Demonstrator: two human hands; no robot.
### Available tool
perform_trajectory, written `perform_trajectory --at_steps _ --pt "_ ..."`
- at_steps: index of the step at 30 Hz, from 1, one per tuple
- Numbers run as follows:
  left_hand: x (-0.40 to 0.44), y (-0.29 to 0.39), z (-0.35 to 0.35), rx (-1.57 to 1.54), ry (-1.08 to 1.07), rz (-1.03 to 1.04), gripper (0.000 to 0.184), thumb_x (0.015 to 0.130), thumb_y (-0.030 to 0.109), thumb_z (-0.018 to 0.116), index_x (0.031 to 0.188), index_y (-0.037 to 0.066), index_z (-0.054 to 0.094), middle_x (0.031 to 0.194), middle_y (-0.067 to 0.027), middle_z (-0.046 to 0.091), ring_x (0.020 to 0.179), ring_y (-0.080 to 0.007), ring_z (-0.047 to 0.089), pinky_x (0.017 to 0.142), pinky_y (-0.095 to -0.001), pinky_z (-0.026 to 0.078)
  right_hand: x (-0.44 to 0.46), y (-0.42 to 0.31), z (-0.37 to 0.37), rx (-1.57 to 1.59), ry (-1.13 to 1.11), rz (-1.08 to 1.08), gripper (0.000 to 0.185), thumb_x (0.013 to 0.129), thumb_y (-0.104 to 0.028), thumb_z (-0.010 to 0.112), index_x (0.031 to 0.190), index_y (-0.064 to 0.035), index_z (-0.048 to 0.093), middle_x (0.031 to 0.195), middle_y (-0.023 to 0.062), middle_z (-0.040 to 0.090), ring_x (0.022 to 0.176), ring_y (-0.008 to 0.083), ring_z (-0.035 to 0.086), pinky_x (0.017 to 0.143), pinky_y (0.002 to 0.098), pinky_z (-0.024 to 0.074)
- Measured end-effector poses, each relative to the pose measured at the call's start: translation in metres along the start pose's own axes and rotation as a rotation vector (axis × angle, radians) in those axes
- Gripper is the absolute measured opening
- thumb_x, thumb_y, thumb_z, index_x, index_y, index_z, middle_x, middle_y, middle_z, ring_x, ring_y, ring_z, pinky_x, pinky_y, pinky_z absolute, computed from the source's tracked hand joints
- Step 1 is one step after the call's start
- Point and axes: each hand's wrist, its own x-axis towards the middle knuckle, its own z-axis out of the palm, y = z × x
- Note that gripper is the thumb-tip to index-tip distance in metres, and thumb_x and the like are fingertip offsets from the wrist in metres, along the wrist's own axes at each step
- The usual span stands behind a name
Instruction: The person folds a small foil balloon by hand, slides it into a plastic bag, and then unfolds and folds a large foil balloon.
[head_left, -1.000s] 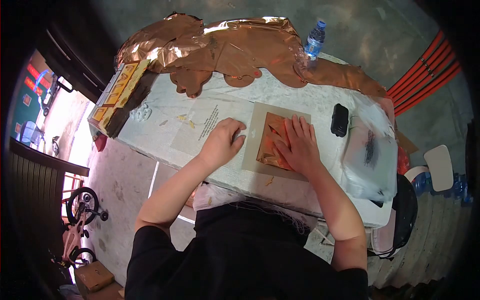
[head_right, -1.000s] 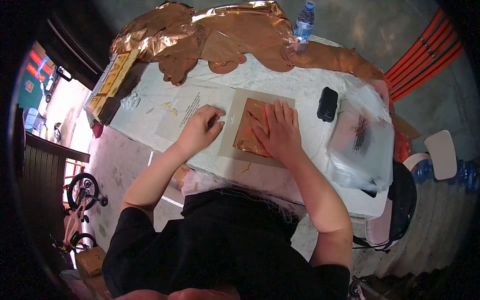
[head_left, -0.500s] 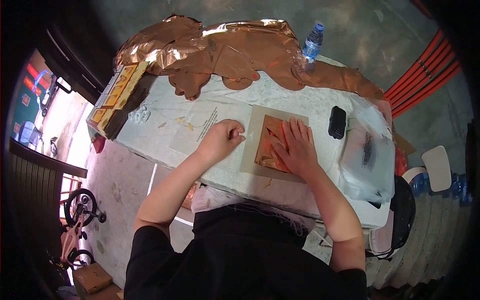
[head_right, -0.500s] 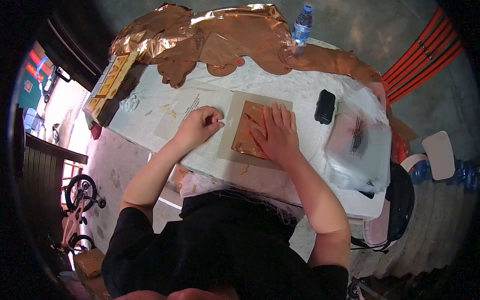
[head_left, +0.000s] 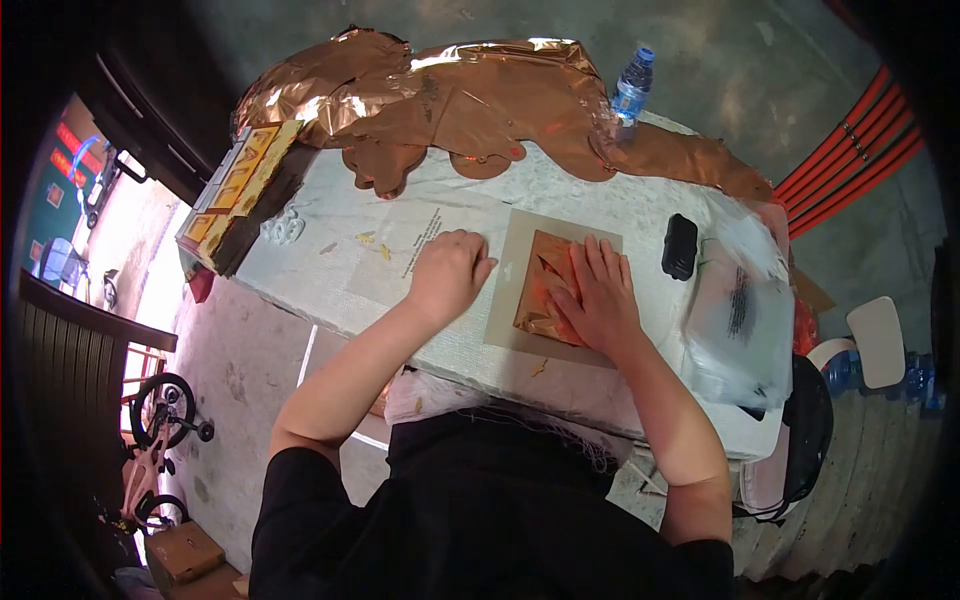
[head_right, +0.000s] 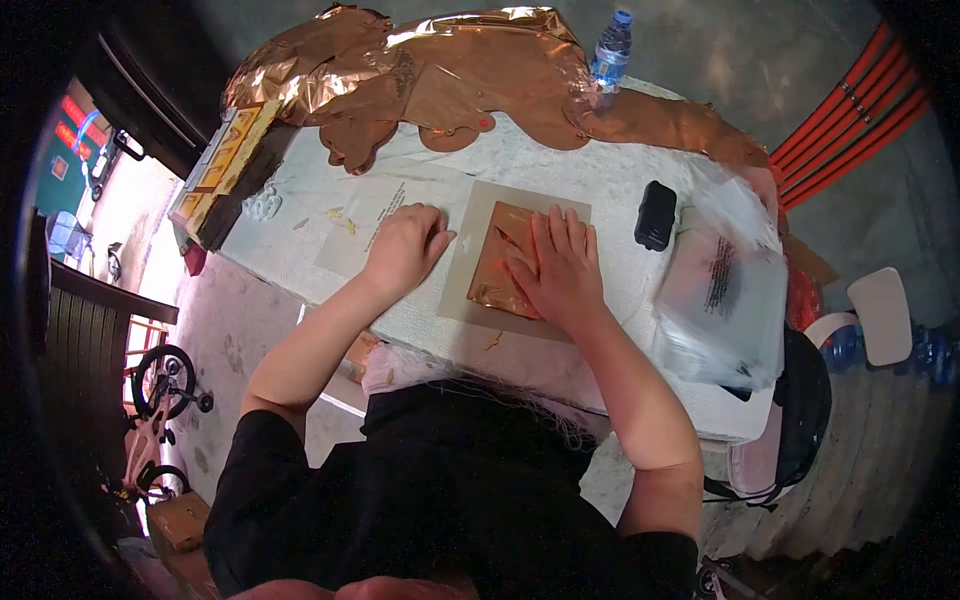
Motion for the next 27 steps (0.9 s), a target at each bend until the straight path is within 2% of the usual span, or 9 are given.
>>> perform_trajectory --at_steps 6,18,21,23,27 --pt "-0.001 0.002 -0.005 -0.029 -0.033 -0.009 0.024 0.08 0.016 0.068 0.073 0.001 0.051 0.07 -0.0148 0.055 0.076 -0.0353 0.055 0.07 -0.0419 0.044 -0.001 0.001 0.001 0.002 0.013 -0.003 0.069 0.093 -0.048 0.045 0.144 -0.0038 0.032 0.15 0.02 0.026 0.14 0.0369 0.022 0.114 0.0491 0.0124" --pt "-0.001 -0.008 -0.004 -0.149 -0.076 -0.046 0.022 0.079 0.014 0.071 0.078 0.0 0.054 0.07 -0.0129 0.054 0.069 -0.0301 0.053 0.066 -0.0388 0.044 0.0 0.001 0.002 0.002 0.019 -0.005 0.068 0.093 -0.048 0.044 0.143 -0.0037 0.033 0.15 0.0202 0.027 0.14 0.0374 0.021 0.114 0.0495 0.0125" --pt "0.0 -0.005 -0.006 -0.203 -0.054 -0.094 0.018 0.082 0.013 0.067 0.081 0.0 0.055 0.072 -0.014 0.056 0.066 -0.028 0.054 0.063 -0.0365 0.045 -0.001 0.002 0.004 0.004 0.024 -0.007 0.068 0.093 -0.048 0.044 0.143 -0.0037 0.033 0.15 0.0202 0.027 0.14 0.0374 0.021 0.114 0.0493 0.0124" --pt "0.002 0.0 -0.009 -0.211 -0.042 -0.234 0.016 0.085 0.013 0.063 0.082 -0.002 0.056 0.074 -0.0159 0.059 0.064 -0.0257 0.057 0.061 -0.0343 0.046 -0.001 0.002 0.004 0.004 0.034 -0.011 0.068 0.093 -0.048 0.044 0.143 -0.0037 0.033 0.15 0.0202 0.027 0.14 0.0374 0.021 0.114 0.0492 0.0123" --pt "0.007 0.004 -0.012 -0.216 -0.009 -0.283 0.017 0.085 0.013 0.061 0.082 -0.003 0.056 0.074 -0.0176 0.06 0.062 -0.024 0.057 0.06 -0.0337 0.046 0.0 0.001 0.002 0.017 0.029 -0.002 0.068 0.092 -0.049 0.045 0.143 -0.0037 0.034 0.15 0.0202 0.027 0.139 0.0376 0.022 0.114 0.0488 0.0123"
